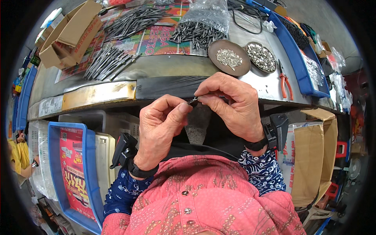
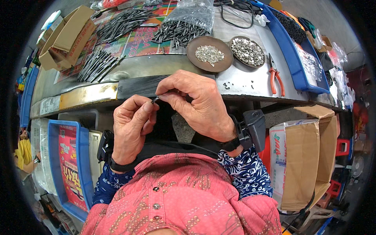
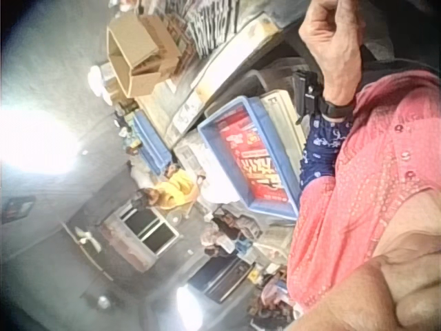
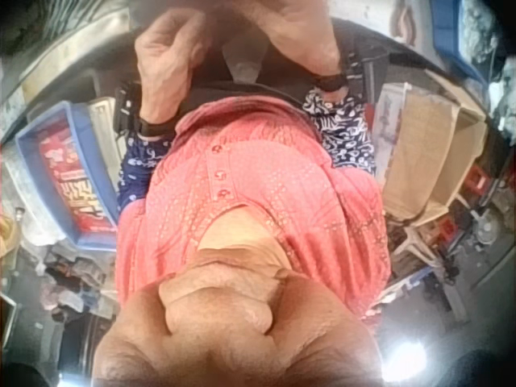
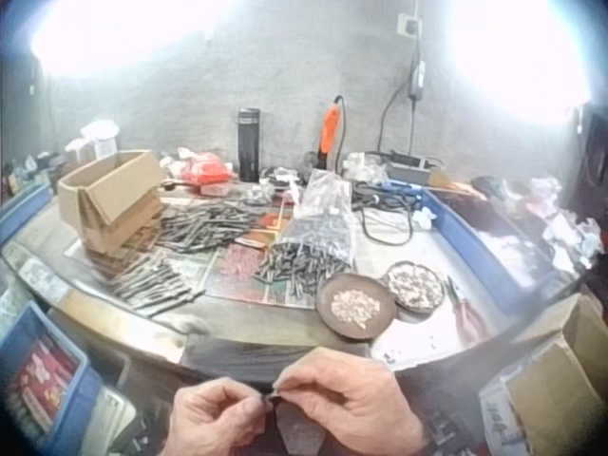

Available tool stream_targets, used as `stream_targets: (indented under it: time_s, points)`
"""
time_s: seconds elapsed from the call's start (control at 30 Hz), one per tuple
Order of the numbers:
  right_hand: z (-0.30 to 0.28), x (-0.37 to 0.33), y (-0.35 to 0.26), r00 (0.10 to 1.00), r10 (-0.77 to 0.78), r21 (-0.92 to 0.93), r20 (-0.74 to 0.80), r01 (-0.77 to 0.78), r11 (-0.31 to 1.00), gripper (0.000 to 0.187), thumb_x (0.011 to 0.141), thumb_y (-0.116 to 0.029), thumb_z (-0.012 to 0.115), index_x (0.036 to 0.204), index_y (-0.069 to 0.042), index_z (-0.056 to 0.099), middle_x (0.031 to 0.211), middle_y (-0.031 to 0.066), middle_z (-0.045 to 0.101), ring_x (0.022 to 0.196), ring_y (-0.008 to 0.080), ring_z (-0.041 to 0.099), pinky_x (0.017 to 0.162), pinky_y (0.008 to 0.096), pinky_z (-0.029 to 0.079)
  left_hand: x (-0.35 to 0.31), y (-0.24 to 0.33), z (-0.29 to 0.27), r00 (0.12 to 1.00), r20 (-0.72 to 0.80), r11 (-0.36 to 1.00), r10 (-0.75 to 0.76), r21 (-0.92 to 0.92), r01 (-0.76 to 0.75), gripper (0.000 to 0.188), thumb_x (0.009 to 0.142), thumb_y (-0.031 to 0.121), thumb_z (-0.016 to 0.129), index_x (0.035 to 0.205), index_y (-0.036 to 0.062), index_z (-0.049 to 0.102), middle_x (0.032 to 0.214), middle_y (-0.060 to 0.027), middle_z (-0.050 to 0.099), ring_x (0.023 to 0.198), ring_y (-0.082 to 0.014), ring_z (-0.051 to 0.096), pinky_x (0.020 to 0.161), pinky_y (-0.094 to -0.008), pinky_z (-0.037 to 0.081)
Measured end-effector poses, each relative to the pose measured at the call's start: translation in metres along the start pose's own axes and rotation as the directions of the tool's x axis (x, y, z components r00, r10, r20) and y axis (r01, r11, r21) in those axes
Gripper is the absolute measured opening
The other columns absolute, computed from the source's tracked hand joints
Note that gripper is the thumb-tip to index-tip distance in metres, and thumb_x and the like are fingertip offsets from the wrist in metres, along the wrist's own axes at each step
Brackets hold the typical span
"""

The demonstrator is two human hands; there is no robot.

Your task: The person repeatedly picks up thin metal rods and small metal pieces from a cluttered workbench. They insert the small pieces into the rods by hand and occasionally use pliers to adjust or secure them. The person places the assembled units back on the table and continues the cycle.

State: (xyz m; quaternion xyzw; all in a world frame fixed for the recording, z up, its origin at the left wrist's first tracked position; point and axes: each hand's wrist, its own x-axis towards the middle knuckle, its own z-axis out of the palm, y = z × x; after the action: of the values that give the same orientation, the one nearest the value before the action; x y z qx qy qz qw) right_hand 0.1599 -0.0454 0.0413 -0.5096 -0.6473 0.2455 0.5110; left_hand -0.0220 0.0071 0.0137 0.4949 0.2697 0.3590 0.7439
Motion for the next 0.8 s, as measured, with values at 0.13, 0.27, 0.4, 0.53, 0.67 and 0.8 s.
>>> stream_targets:
  time_s: [0.13,0.27,0.4,0.53,0.67,0.8]
  points:
    - [-0.002,-0.003,-0.001,1.000,-0.022,0.023,0.010,0.022,0.999,0.014,0.083,0.008,0.066,0.095,0.003,0.066,0.091,0.0060,0.064,0.083,0.0102,0.060,0.070,0.0214,0.048,-0.003,0.000,0.002,1.000,0.030,1.000,-0.006,-0.016,0.006,0.017,0.095,0.019,0.064,0.092,0.0017,0.066,0.068,0.0028,0.056,0.055,-0.0003,0.041,0.047,-0.0170,0.030]
    - [-0.005,-0.004,0.000,0.997,-0.073,-0.007,0.033,0.074,0.997,0.013,0.082,0.007,0.067,0.094,0.002,0.066,0.091,0.0061,0.063,0.081,0.0108,0.060,0.068,0.0220,0.047,-0.005,-0.001,0.002,0.999,0.047,0.999,-0.022,-0.024,0.023,0.018,0.095,0.019,0.064,0.092,0.0012,0.066,0.068,0.0027,0.056,0.055,-0.0002,0.041,0.047,-0.0169,0.030]
    - [-0.010,-0.004,0.001,0.994,-0.050,0.024,0.100,0.047,0.999,0.012,0.082,0.006,0.067,0.094,0.001,0.066,0.090,0.0057,0.063,0.080,0.0108,0.060,0.067,0.0221,0.047,-0.005,-0.002,0.003,0.997,0.073,1.000,-0.004,0.006,0.004,0.019,0.094,0.019,0.064,0.092,0.0003,0.065,0.067,0.0016,0.056,0.054,-0.0009,0.041,0.047,-0.0170,0.029]
    - [-0.012,-0.004,0.002,0.992,-0.063,0.084,0.109,0.054,0.995,0.010,0.083,0.005,0.067,0.092,0.001,0.066,0.088,0.0058,0.063,0.078,0.0115,0.061,0.066,0.0229,0.048,-0.007,-0.002,0.004,0.997,0.083,1.000,-0.005,0.022,0.003,0.019,0.093,0.019,0.065,0.090,-0.0005,0.063,0.065,-0.0001,0.055,0.051,-0.0024,0.038,0.045,-0.0175,0.026]
    - [-0.014,-0.002,-0.002,0.966,-0.225,-0.055,0.125,0.233,0.971,0.010,0.080,0.004,0.069,0.089,0.001,0.066,0.083,0.0071,0.065,0.076,0.0165,0.063,0.065,0.0264,0.050,-0.008,0.001,0.004,0.992,0.126,0.996,0.008,0.087,-0.019,0.020,0.092,0.019,0.066,0.089,-0.0004,0.063,0.065,0.0007,0.054,0.052,-0.0023,0.038,0.046,-0.0175,0.026]
    - [-0.019,-0.003,-0.009,0.937,-0.301,-0.157,0.177,0.329,0.931,0.011,0.077,0.004,0.070,0.087,0.000,0.066,0.081,0.0090,0.066,0.074,0.0215,0.064,0.064,0.0294,0.050,-0.010,0.004,0.003,0.988,0.153,0.990,-0.015,0.139,-0.006,0.017,0.092,0.015,0.068,0.086,-0.0006,0.065,0.068,0.0032,0.058,0.063,-0.0022,0.050,0.056,-0.0185,0.040]
